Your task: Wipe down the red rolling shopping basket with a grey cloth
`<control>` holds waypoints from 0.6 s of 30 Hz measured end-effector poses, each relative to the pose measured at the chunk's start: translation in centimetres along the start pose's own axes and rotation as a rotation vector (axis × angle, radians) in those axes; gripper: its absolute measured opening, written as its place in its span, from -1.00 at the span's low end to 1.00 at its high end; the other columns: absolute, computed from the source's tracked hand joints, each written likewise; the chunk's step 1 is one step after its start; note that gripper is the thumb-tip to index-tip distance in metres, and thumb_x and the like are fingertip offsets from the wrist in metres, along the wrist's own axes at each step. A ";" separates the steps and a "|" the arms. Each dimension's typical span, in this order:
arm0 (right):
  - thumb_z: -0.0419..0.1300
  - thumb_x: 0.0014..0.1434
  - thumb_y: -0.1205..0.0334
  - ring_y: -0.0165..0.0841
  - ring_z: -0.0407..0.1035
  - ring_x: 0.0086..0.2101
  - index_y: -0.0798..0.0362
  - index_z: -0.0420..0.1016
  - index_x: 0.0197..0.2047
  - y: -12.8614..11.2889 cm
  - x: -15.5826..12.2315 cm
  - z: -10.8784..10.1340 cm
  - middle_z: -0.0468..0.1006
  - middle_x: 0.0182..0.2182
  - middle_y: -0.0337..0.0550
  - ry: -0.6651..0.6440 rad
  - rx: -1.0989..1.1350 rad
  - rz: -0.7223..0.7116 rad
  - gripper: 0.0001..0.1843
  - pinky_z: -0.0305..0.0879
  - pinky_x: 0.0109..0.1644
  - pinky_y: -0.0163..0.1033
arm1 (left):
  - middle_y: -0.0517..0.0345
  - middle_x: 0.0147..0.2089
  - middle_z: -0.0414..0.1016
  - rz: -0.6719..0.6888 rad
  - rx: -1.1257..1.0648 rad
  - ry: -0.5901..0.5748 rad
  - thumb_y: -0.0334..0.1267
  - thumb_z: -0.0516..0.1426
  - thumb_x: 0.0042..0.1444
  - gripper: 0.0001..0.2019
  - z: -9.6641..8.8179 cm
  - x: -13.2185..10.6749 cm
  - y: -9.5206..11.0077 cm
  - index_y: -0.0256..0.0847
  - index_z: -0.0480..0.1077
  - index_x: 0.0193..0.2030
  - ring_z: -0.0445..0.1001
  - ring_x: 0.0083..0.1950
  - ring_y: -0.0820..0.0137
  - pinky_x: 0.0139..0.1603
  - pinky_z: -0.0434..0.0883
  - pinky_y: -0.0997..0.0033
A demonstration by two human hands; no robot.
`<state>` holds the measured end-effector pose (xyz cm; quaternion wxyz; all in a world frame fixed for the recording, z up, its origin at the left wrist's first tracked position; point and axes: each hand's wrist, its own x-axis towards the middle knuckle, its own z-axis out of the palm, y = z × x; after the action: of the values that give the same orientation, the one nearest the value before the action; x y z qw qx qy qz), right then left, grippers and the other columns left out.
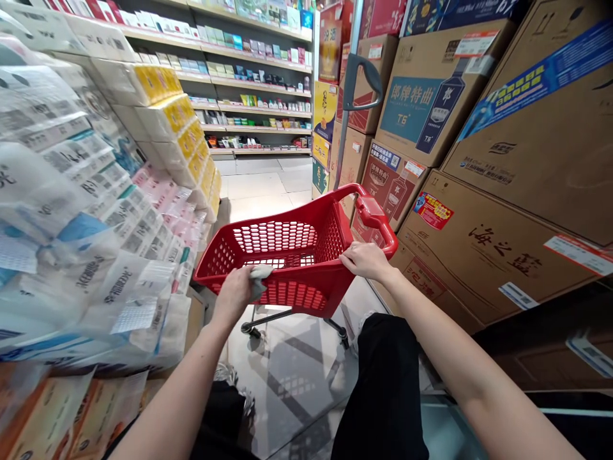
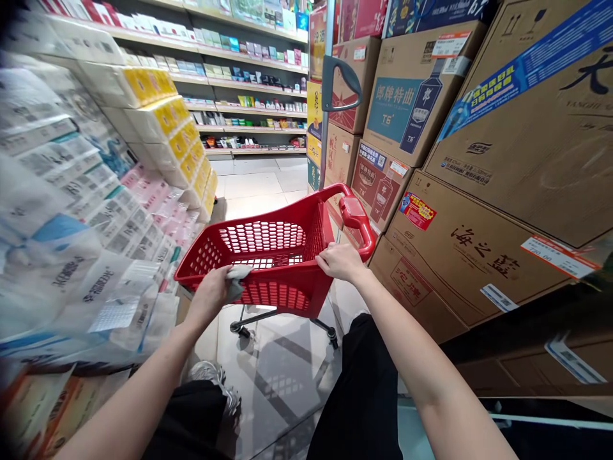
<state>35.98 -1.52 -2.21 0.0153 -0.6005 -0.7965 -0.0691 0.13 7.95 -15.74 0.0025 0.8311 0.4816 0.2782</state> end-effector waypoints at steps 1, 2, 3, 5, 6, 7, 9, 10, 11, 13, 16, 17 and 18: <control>-0.18 0.35 0.05 -0.31 0.39 -0.10 0.02 0.56 -0.28 0.3 0.1 0.0 0.59 -0.30 -0.11 -0.001 -0.005 0.008 -0.49 0.18 -0.20 -0.31 | -0.14 -0.02 0.44 0.000 0.040 -0.011 -0.33 -0.09 0.13 -0.61 -0.3 -0.2 -0.7 -0.33 0.29 0.08 0.39 0.01 0.17 0.10 0.28 0.15; -0.17 0.35 0.04 -0.31 0.40 -0.11 0.02 0.56 -0.29 0.5 0.3 0.0 0.59 -0.30 -0.11 -0.001 -0.010 0.023 -0.49 0.18 -0.20 -0.30 | -0.14 0.00 0.43 0.006 0.070 -0.024 -0.34 -0.09 0.12 -0.60 -0.4 -0.4 -1.1 -0.33 0.28 0.09 0.38 0.04 0.16 0.13 0.25 0.13; -0.17 0.34 0.02 -0.30 0.41 -0.13 0.01 0.57 -0.29 0.6 0.5 0.1 0.60 -0.30 -0.10 0.001 -0.016 0.042 -0.49 0.18 -0.20 -0.30 | -0.15 0.03 0.42 0.007 0.097 -0.024 -0.35 -0.09 0.12 -0.60 -0.4 -0.6 -1.0 -0.32 0.27 0.10 0.36 0.07 0.15 0.16 0.22 0.10; -0.16 0.34 0.01 -0.29 0.42 -0.15 0.02 0.58 -0.30 0.4 1.0 0.5 0.60 -0.30 -0.09 0.020 -0.031 0.089 -0.48 0.18 -0.19 -0.28 | -0.15 0.04 0.40 -0.001 0.146 0.003 -0.33 -0.08 0.14 -0.61 -0.1 -0.8 0.5 -0.30 0.27 0.10 0.33 0.08 0.12 0.21 0.16 0.04; -0.16 0.34 0.02 -0.28 0.43 -0.16 0.03 0.58 -0.30 0.0 1.3 0.8 0.61 -0.30 -0.07 0.034 -0.042 0.112 -0.47 0.18 -0.18 -0.26 | -0.15 0.02 0.40 -0.014 0.177 0.026 -0.31 -0.08 0.16 -0.62 0.2 -0.8 1.7 -0.28 0.27 0.10 0.33 0.07 0.11 0.21 0.14 0.01; -0.17 0.34 0.03 -0.27 0.44 -0.17 0.04 0.59 -0.30 -0.7 1.7 1.2 0.61 -0.31 -0.04 0.047 -0.051 0.129 -0.47 0.17 -0.15 -0.24 | -0.14 -0.01 0.40 -0.015 0.205 0.033 -0.31 -0.09 0.18 -0.63 0.5 -0.8 3.0 -0.26 0.27 0.10 0.32 0.06 0.10 0.23 0.11 -0.01; -0.18 0.35 0.10 -0.24 0.45 -0.20 0.09 0.59 -0.30 -2.3 2.5 2.1 0.62 -0.33 0.01 0.065 -0.058 0.143 -0.46 0.15 -0.10 -0.18 | -0.13 -0.06 0.41 0.002 0.239 0.026 -0.33 -0.13 0.21 -0.64 1.2 -0.6 5.7 -0.26 0.28 0.10 0.31 0.02 0.11 0.22 0.11 0.01; -0.18 0.35 0.12 -0.24 0.46 -0.22 0.10 0.60 -0.29 -3.1 2.8 2.6 0.62 -0.34 0.04 0.069 -0.056 0.150 -0.46 0.13 -0.07 -0.16 | -0.14 -0.06 0.40 0.002 0.240 0.024 -0.35 -0.14 0.21 -0.63 1.4 -0.5 6.7 -0.27 0.28 0.10 0.31 0.02 0.11 0.21 0.13 0.02; -0.18 0.35 0.14 -0.24 0.47 -0.24 0.12 0.60 -0.29 -3.8 3.0 3.1 0.62 -0.34 0.06 0.070 -0.050 0.161 -0.46 0.12 -0.06 -0.14 | -0.15 -0.06 0.39 0.005 0.237 0.019 -0.35 -0.14 0.21 -0.63 1.6 -0.4 7.5 -0.27 0.28 0.11 0.31 0.01 0.11 0.19 0.14 0.03; -0.18 0.34 0.14 -0.25 0.48 -0.26 0.13 0.61 -0.29 -4.6 3.3 3.7 0.62 -0.34 0.07 0.068 -0.036 0.180 -0.46 0.12 -0.08 -0.15 | -0.15 -0.05 0.39 0.040 0.220 -0.007 -0.36 -0.13 0.21 -0.62 1.7 -0.5 8.2 -0.27 0.26 0.13 0.30 0.00 0.11 0.15 0.18 0.07; -0.18 0.34 0.13 -0.25 0.48 -0.25 0.11 0.61 -0.29 -4.1 3.0 4.1 0.62 -0.32 0.03 0.069 -0.046 0.160 -0.46 0.12 -0.09 -0.17 | -0.12 -0.03 0.39 0.111 0.191 -0.063 -0.33 -0.10 0.21 -0.62 1.1 -0.9 7.6 -0.24 0.23 0.16 0.31 -0.01 0.13 0.09 0.22 0.13; -0.18 0.34 0.13 -0.25 0.48 -0.24 0.10 0.60 -0.29 -3.6 2.8 4.1 0.62 -0.31 0.01 0.073 -0.052 0.141 -0.46 0.11 -0.08 -0.17 | -0.11 -0.03 0.39 0.123 0.189 -0.076 -0.32 -0.10 0.21 -0.62 0.8 -1.2 7.3 -0.22 0.23 0.16 0.32 -0.01 0.13 0.08 0.23 0.14; -0.18 0.34 0.13 -0.25 0.48 -0.24 0.10 0.60 -0.30 -3.1 2.6 4.1 0.63 -0.31 0.00 0.076 -0.059 0.127 -0.47 0.11 -0.08 -0.17 | -0.10 -0.04 0.39 0.128 0.191 -0.086 -0.31 -0.09 0.22 -0.62 0.5 -1.5 6.9 -0.21 0.23 0.16 0.33 -0.01 0.14 0.07 0.24 0.15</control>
<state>32.52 0.64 -6.28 0.0321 -0.6470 -0.7533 -0.1139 5.31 3.17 -14.97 -0.0739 0.8677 0.4513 0.1947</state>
